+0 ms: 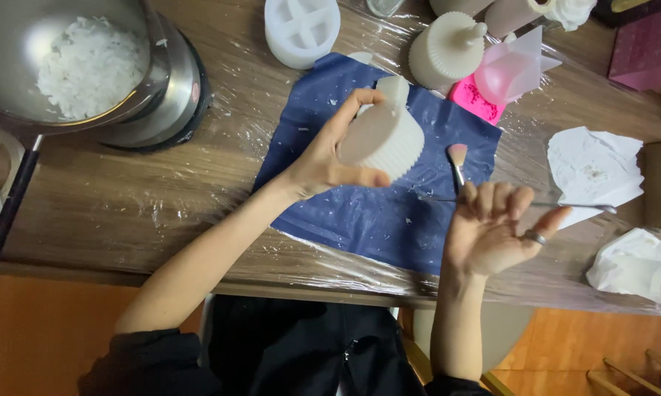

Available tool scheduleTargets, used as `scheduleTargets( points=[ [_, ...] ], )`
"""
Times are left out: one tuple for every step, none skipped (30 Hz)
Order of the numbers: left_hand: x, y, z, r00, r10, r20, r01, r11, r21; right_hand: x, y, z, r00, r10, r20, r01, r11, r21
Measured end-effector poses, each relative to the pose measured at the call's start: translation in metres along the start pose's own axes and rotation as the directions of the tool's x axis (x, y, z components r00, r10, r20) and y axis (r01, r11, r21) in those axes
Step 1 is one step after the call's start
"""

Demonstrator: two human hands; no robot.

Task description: Carving and cleaning a wax candle component using a metal tool and a brush

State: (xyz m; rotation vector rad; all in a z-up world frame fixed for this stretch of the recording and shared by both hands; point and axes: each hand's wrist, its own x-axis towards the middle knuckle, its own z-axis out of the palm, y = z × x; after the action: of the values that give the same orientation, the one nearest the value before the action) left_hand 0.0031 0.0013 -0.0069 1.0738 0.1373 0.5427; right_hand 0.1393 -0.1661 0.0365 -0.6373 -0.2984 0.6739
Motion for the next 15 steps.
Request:
scheduleTargets(
  points=[
    [-0.001,0.001,0.001,1.0,-0.003,0.003,0.003,1.0,0.002,0.0,0.002,0.001,1.0,-0.003,-0.003,0.003,1.0,0.003],
    [-0.001,0.003,0.003,0.997,-0.068,0.034,0.07,0.996,-0.05,0.001,0.005,0.002,0.999,0.035,-0.025,-0.036,0.997,-0.067],
    [-0.001,0.004,0.004,0.989,-0.132,0.068,0.138,0.985,-0.1,0.001,0.008,0.004,0.996,0.07,-0.05,-0.077,0.988,-0.135],
    [-0.004,-0.02,-0.003,0.988,-0.134,0.073,0.141,0.985,-0.095,0.004,0.009,0.002,0.996,0.066,-0.052,-0.072,0.989,-0.131],
    [-0.006,-0.043,-0.009,0.982,-0.187,0.027,0.185,0.926,-0.328,0.006,0.011,0.001,0.986,0.088,-0.139,-0.103,0.99,-0.101],
    [-0.008,-0.067,-0.016,0.969,-0.247,-0.007,0.204,0.814,-0.545,0.009,0.012,-0.001,0.968,0.112,-0.224,-0.131,0.989,-0.07],
    [-0.005,-0.044,-0.006,0.968,-0.249,-0.003,0.208,0.814,-0.542,0.014,0.011,-0.015,0.968,0.109,-0.225,-0.127,0.99,-0.067],
    [-0.002,-0.021,0.004,0.966,-0.258,0.009,0.209,0.76,-0.616,0.019,0.01,-0.03,0.989,-0.029,-0.142,0.001,0.982,-0.191],
    [0.0,0.002,0.015,0.964,-0.265,0.023,0.208,0.699,-0.684,0.023,0.01,-0.046,0.986,-0.158,-0.044,0.138,0.943,-0.302],
    [0.001,0.001,0.012,0.964,-0.266,0.023,0.209,0.7,-0.683,0.024,0.007,-0.032,0.986,-0.159,-0.045,0.138,0.944,-0.3],
    [0.001,-0.001,0.01,0.973,-0.219,0.069,0.206,0.7,-0.683,0.025,0.004,-0.019,0.973,-0.216,-0.082,0.185,0.94,-0.288],
    [0.002,-0.003,0.007,0.978,-0.173,0.115,0.204,0.7,-0.684,0.025,0.001,-0.007,0.955,-0.272,-0.12,0.23,0.933,-0.278],
    [0.001,-0.007,0.006,0.978,-0.175,0.114,0.205,0.701,-0.683,0.025,-0.001,-0.005,0.955,-0.271,-0.122,0.229,0.933,-0.276],
    [-0.001,-0.011,0.005,0.977,-0.201,0.079,0.199,0.7,-0.686,0.025,-0.003,-0.004,0.956,-0.273,-0.105,0.236,0.933,-0.272],
    [-0.002,-0.015,0.004,0.973,-0.226,0.044,0.193,0.699,-0.689,0.025,-0.005,-0.003,0.957,-0.276,-0.089,0.244,0.932,-0.268]
  ],
)
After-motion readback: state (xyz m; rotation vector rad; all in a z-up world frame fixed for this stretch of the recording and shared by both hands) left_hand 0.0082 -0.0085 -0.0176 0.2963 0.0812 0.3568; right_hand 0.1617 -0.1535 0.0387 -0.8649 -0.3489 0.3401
